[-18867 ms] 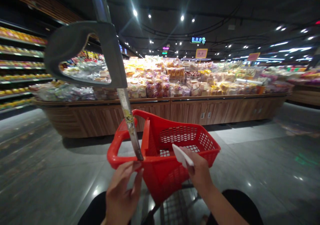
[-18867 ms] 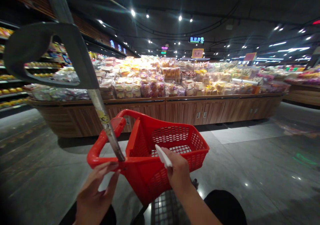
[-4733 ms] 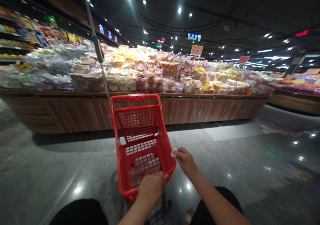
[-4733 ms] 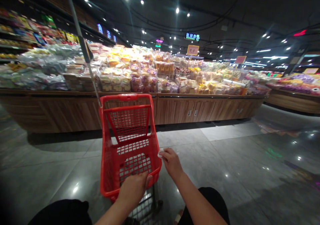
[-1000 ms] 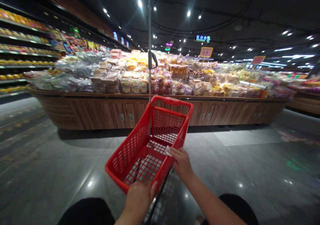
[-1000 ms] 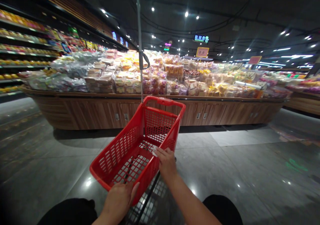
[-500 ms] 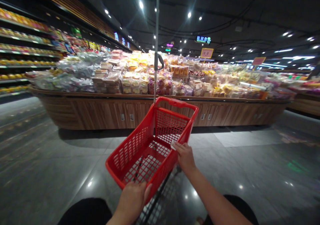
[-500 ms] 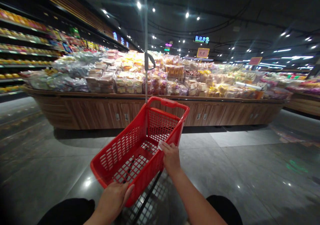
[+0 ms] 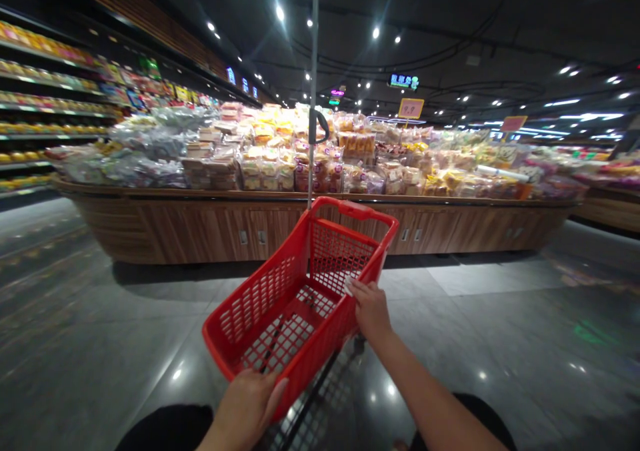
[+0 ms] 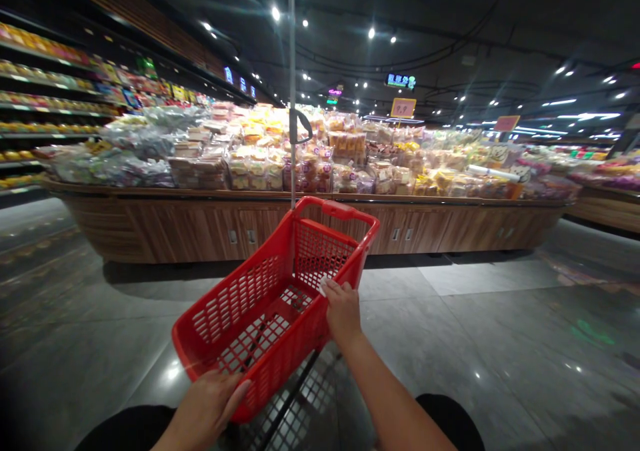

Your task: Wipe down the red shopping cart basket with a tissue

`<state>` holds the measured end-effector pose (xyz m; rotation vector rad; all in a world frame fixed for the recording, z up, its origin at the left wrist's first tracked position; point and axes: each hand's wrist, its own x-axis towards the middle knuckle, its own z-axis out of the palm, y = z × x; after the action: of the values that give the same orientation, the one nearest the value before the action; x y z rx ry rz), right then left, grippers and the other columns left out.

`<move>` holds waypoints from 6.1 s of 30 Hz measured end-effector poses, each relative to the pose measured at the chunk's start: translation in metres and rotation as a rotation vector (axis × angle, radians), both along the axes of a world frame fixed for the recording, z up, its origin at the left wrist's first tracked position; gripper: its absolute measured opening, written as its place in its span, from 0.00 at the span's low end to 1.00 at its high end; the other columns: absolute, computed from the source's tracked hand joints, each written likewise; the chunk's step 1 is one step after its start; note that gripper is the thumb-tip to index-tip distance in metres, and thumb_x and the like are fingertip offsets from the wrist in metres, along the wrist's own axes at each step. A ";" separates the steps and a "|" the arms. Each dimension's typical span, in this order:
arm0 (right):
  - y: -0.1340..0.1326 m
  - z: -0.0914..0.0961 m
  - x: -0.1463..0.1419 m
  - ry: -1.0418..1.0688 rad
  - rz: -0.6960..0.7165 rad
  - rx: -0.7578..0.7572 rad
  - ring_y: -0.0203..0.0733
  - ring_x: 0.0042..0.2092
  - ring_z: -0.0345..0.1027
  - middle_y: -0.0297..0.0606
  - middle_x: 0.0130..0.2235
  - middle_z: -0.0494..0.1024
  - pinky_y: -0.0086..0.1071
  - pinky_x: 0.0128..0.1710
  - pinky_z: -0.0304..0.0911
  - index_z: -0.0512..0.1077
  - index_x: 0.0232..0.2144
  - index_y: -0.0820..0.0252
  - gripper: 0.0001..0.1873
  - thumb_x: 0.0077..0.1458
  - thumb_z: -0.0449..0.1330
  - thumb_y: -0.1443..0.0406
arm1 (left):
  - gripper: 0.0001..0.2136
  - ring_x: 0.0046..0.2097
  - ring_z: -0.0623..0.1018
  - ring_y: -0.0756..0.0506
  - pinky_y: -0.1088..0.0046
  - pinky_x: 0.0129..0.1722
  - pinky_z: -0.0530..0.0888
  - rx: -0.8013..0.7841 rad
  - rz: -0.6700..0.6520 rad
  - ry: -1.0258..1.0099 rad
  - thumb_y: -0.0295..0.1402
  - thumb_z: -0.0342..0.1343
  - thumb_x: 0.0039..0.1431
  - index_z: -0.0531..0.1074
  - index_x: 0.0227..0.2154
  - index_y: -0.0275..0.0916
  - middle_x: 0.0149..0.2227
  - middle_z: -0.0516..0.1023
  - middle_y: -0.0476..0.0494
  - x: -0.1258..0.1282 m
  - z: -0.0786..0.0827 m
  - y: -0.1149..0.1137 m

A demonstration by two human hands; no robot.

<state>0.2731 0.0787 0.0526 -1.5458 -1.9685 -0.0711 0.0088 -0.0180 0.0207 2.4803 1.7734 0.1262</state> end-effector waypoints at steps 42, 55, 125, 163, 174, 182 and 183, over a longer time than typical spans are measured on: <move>-0.041 -0.013 -0.031 -0.109 0.140 -0.066 0.44 0.51 0.59 0.33 0.59 0.65 0.40 0.45 0.51 0.65 0.55 0.49 0.26 0.56 0.51 0.73 | 0.22 0.38 0.80 0.38 0.62 0.35 0.73 -0.031 0.262 0.069 0.39 0.29 0.66 0.69 0.38 0.36 0.35 0.80 0.36 0.052 0.035 0.022; -0.053 -0.020 -0.070 0.036 0.267 -0.089 0.43 0.51 0.61 0.29 0.55 0.71 0.40 0.46 0.49 0.67 0.51 0.45 0.19 0.58 0.53 0.66 | 0.23 0.37 0.80 0.38 0.61 0.35 0.73 -0.031 0.206 0.041 0.39 0.28 0.65 0.70 0.38 0.37 0.33 0.80 0.37 0.043 0.034 0.022; -0.007 0.077 0.089 -0.301 -0.162 0.015 0.44 0.50 0.62 0.31 0.55 0.70 0.42 0.44 0.46 0.69 0.50 0.44 0.25 0.57 0.47 0.74 | 0.24 0.37 0.80 0.38 0.64 0.33 0.72 0.137 0.162 0.004 0.42 0.29 0.65 0.71 0.37 0.38 0.32 0.80 0.37 0.088 0.040 0.076; -0.025 0.089 0.111 -0.161 -0.193 0.089 0.42 0.46 0.65 0.31 0.53 0.73 0.38 0.44 0.49 0.71 0.49 0.47 0.26 0.54 0.48 0.76 | 0.22 0.40 0.79 0.41 0.67 0.38 0.70 0.136 0.112 0.023 0.44 0.33 0.64 0.71 0.39 0.41 0.37 0.80 0.41 0.047 0.042 0.080; -0.058 0.083 0.058 -0.072 0.070 0.032 0.41 0.48 0.65 0.33 0.51 0.75 0.39 0.45 0.47 0.72 0.47 0.48 0.26 0.52 0.49 0.77 | 0.24 0.52 0.72 0.42 0.68 0.52 0.65 0.283 -0.078 -0.285 0.49 0.44 0.60 0.65 0.51 0.38 0.52 0.73 0.39 0.138 0.076 0.076; -0.051 0.125 0.107 -0.358 0.297 -0.092 0.41 0.47 0.66 0.32 0.46 0.78 0.38 0.43 0.45 0.75 0.41 0.46 0.23 0.53 0.50 0.76 | 0.21 0.37 0.77 0.42 0.70 0.34 0.66 0.280 0.022 -0.247 0.52 0.43 0.59 0.70 0.32 0.40 0.33 0.78 0.43 0.153 0.081 0.067; -0.042 0.133 0.114 -0.401 0.309 -0.099 0.41 0.45 0.66 0.32 0.45 0.79 0.38 0.43 0.45 0.76 0.41 0.47 0.23 0.53 0.50 0.76 | 0.20 0.37 0.77 0.42 0.70 0.34 0.66 0.281 0.027 -0.243 0.51 0.43 0.59 0.70 0.31 0.40 0.33 0.78 0.44 0.152 0.082 0.066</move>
<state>0.3874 0.0366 0.1857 -1.3436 -2.5419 -0.1684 0.1611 0.0477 0.1023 2.4854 1.7912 0.6921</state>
